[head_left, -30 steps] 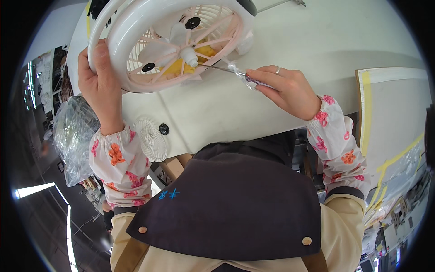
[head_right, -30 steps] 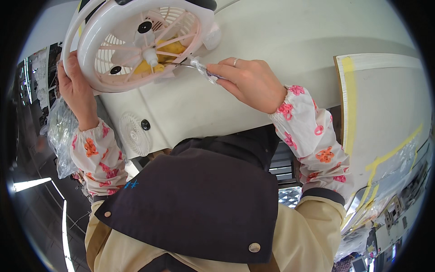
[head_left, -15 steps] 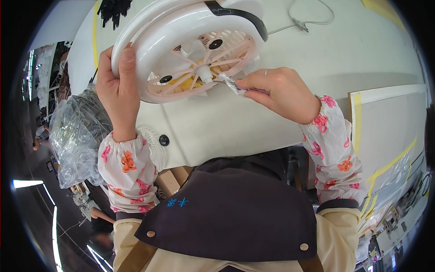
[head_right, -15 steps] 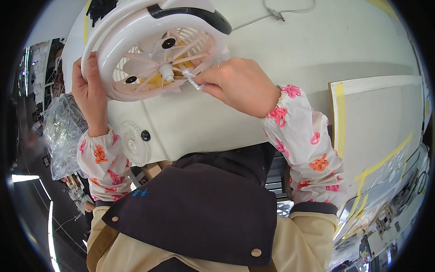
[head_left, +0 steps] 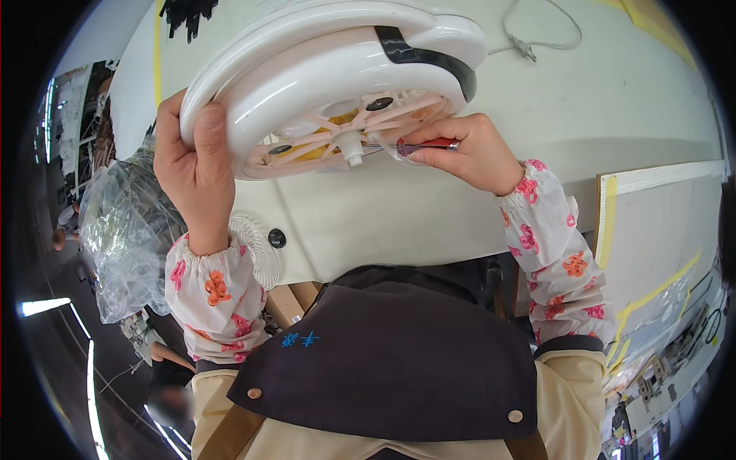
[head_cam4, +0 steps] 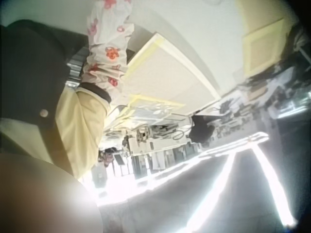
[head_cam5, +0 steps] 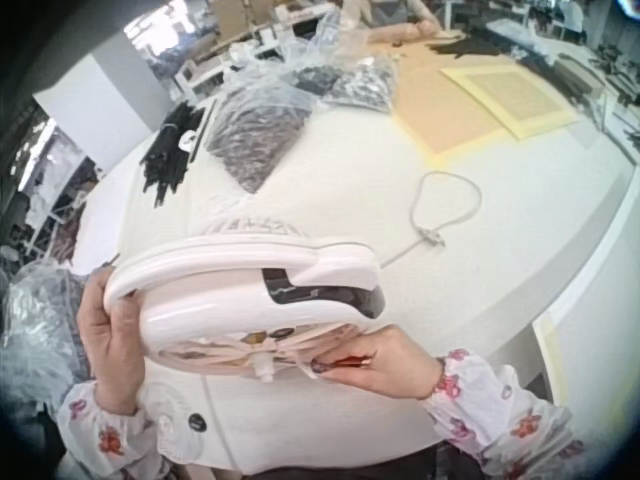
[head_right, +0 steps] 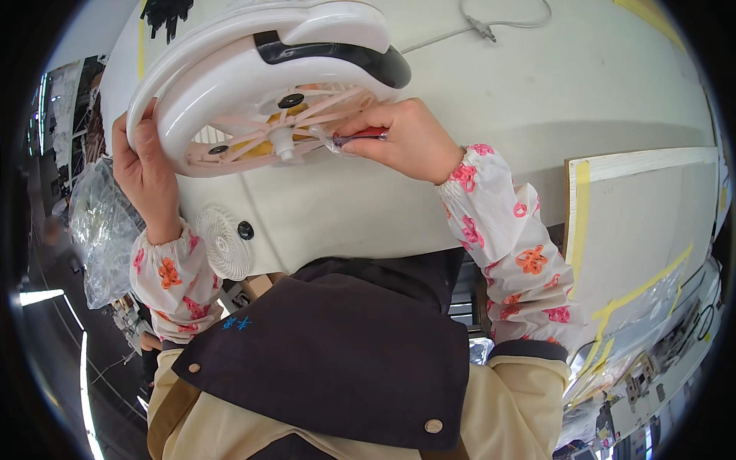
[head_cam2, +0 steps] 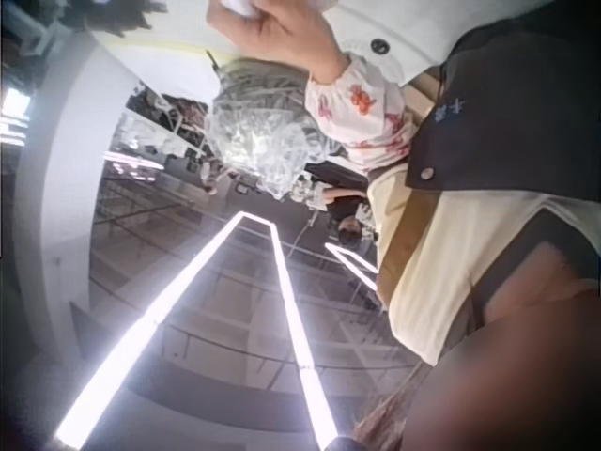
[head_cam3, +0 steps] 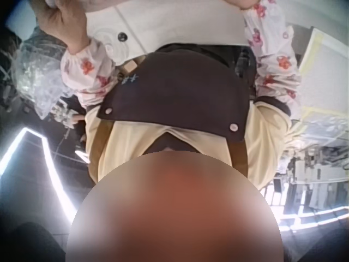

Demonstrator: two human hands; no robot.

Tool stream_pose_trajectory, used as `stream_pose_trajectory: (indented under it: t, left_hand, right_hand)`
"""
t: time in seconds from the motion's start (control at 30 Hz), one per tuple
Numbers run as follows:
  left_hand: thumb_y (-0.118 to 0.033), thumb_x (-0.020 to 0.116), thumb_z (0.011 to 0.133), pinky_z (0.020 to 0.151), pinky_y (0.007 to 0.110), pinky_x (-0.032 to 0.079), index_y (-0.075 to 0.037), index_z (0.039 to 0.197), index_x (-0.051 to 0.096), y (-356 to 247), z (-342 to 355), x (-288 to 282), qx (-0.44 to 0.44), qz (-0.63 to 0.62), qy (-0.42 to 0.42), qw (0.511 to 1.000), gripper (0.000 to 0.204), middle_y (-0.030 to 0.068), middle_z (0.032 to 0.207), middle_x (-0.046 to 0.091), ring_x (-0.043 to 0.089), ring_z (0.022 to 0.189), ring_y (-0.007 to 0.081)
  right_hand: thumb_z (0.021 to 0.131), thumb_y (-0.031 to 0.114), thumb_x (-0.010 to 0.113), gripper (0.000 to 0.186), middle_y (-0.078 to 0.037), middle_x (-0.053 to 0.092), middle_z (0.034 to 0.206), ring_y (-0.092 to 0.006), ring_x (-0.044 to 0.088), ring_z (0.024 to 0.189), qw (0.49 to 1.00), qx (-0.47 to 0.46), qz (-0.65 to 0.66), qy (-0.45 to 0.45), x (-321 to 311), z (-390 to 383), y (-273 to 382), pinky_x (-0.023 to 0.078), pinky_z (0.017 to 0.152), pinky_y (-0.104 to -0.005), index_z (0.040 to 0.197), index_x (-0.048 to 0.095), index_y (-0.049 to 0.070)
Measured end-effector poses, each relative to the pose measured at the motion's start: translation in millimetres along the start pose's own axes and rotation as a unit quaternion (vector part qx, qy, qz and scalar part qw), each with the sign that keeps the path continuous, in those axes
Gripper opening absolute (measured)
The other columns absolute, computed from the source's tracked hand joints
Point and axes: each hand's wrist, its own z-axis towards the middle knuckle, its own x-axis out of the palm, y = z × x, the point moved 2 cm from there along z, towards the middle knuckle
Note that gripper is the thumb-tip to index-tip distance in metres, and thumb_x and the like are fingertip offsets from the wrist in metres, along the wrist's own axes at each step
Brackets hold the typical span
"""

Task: Using a screwdriver and cloth to clean or repair a small plastic electric fan.

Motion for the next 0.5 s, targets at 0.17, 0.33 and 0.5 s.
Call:
stream_pose_trajectory:
  t: [0.17,0.33,0.5]
  left_hand:
    - [-0.019,0.044,0.089,0.073,0.019,0.039,0.0,0.097,0.054,2.4,-1.6,-2.2,0.001,0.023,0.0,1.0,0.023,0.0039,0.089,0.057,0.051,0.08,0.0073]
    - [-0.02,0.044,0.089,0.072,0.019,0.039,0.0,0.097,0.054,3.2,-2.3,-3.5,0.004,0.019,-0.005,1.0,0.024,0.0041,0.088,0.057,0.05,0.079,0.0073]
    - [-0.022,0.044,0.089,0.071,0.019,0.039,0.0,0.096,0.053,0.7,-2.5,-2.5,0.001,0.032,0.006,0.999,0.025,0.0043,0.088,0.057,0.05,0.078,0.0075]
  right_hand:
    - [0.07,0.001,0.063,0.021,-0.012,0.062,0.083,-0.0171,0.06,0.07,0.999,0.009,-0.05,-0.019,-14.3,-34.9,19.0,0.047,0.065,-0.023,0.091,0.061,0.0]
    - [0.068,0.002,0.062,0.019,-0.011,0.061,0.081,-0.0201,0.06,0.061,0.988,-0.044,-0.127,-0.076,-27.4,-83.4,62.9,0.047,0.053,-0.0259,0.087,0.061,0.001]
    - [0.068,0.001,0.059,0.022,-0.01,0.058,0.08,-0.018,0.055,0.052,0.964,-0.14,-0.207,-0.091,24.0,-77.4,68.9,0.044,0.044,-0.0267,0.09,0.058,0.0]
